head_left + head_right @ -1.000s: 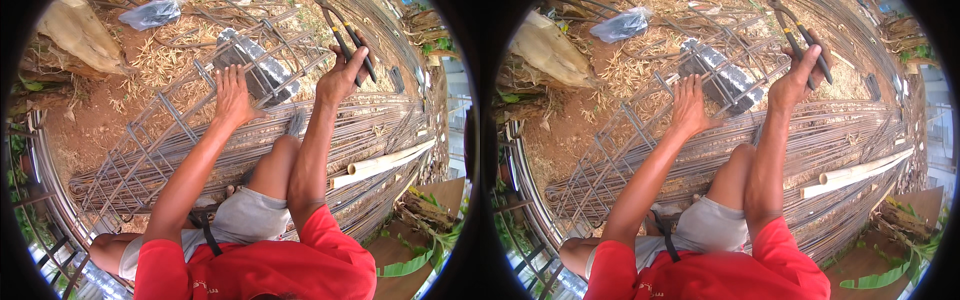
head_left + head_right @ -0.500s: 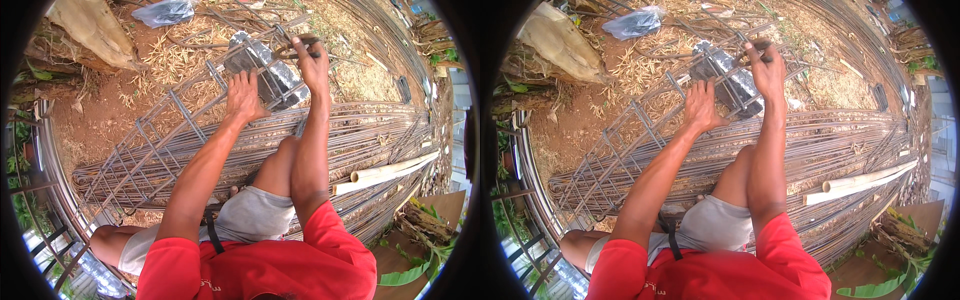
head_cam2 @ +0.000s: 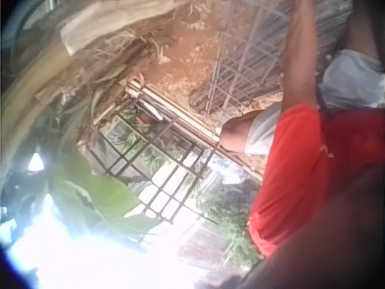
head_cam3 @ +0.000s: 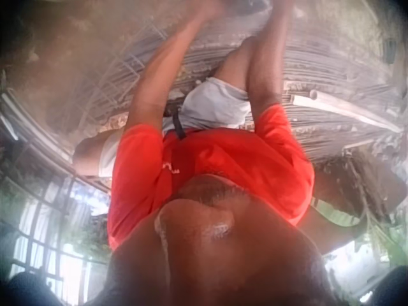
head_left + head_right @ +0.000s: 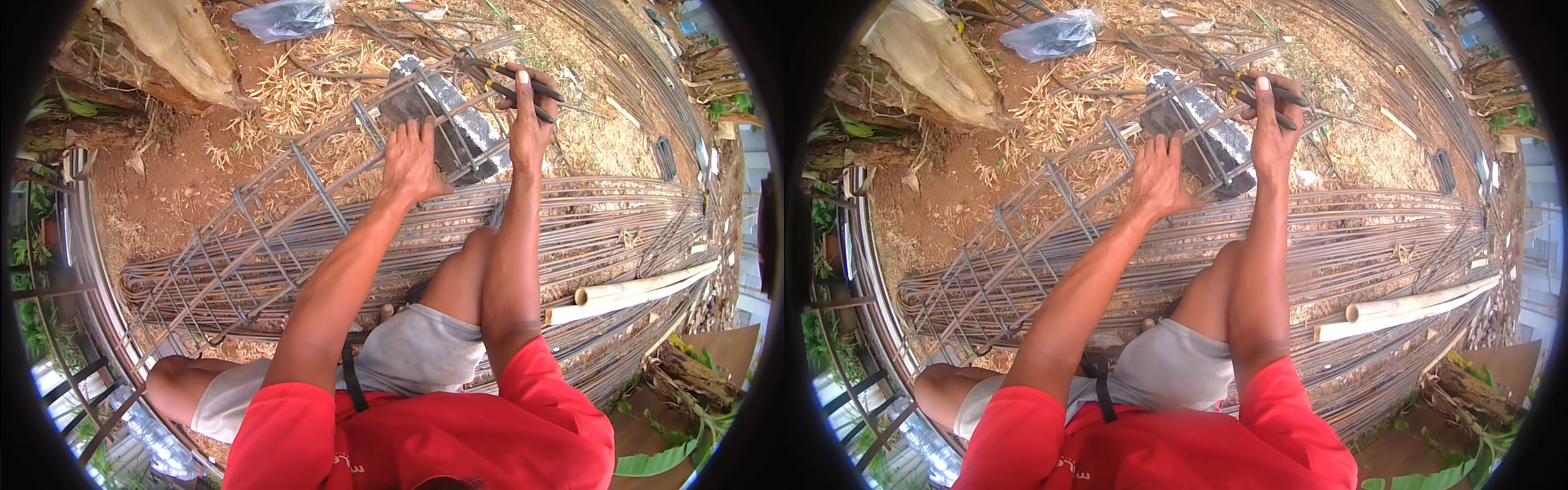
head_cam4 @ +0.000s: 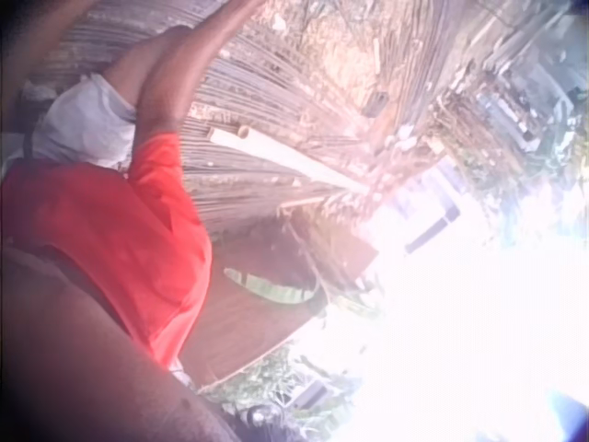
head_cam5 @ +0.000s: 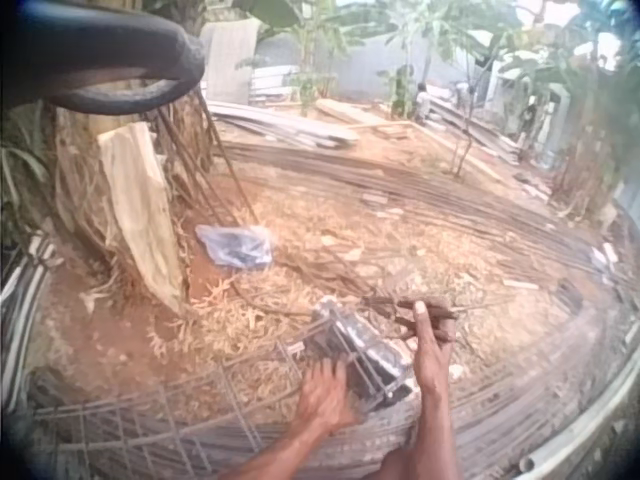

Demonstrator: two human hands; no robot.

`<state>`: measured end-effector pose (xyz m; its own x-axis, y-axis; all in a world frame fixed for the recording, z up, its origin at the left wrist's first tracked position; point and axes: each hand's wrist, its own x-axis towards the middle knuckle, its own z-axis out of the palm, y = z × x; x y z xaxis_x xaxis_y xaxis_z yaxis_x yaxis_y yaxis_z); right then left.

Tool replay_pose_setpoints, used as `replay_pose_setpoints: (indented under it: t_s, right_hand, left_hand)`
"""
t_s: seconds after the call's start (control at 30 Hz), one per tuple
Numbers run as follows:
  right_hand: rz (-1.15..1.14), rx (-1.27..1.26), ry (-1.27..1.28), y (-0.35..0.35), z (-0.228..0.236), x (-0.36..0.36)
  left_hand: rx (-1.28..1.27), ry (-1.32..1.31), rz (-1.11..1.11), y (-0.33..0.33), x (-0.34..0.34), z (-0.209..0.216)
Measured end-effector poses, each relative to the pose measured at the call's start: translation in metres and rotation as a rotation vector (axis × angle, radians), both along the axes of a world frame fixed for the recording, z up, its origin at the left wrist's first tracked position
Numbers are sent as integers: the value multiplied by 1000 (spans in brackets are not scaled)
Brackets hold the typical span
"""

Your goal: The person sits on the ground and uses pliers to tie wire around the intersections of a rebar grid, forming a rebar cage. They repeatedly wrap wire and twist it to secure the structure.

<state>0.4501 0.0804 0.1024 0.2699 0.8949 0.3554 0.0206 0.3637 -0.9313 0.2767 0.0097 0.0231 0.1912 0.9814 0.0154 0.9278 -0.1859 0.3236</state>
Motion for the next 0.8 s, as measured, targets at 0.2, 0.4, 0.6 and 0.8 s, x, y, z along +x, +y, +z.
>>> replay_pose_setpoints:
  t_s: [0.2,0.4,0.6,0.8]
  right_hand:
    - [9,-104,7,-7,-2,-3]
    - [-33,165,115,-19,22,11]
    - [280,-43,158,-21,18,15]
    - [414,-55,180,-19,13,23]
  left_hand:
    - [16,-9,-3,2,0,-1]
    - [-47,30,-15,4,0,-2]
    - [-41,-9,-28,3,-1,1]
    - [-44,-58,-32,6,-1,2]
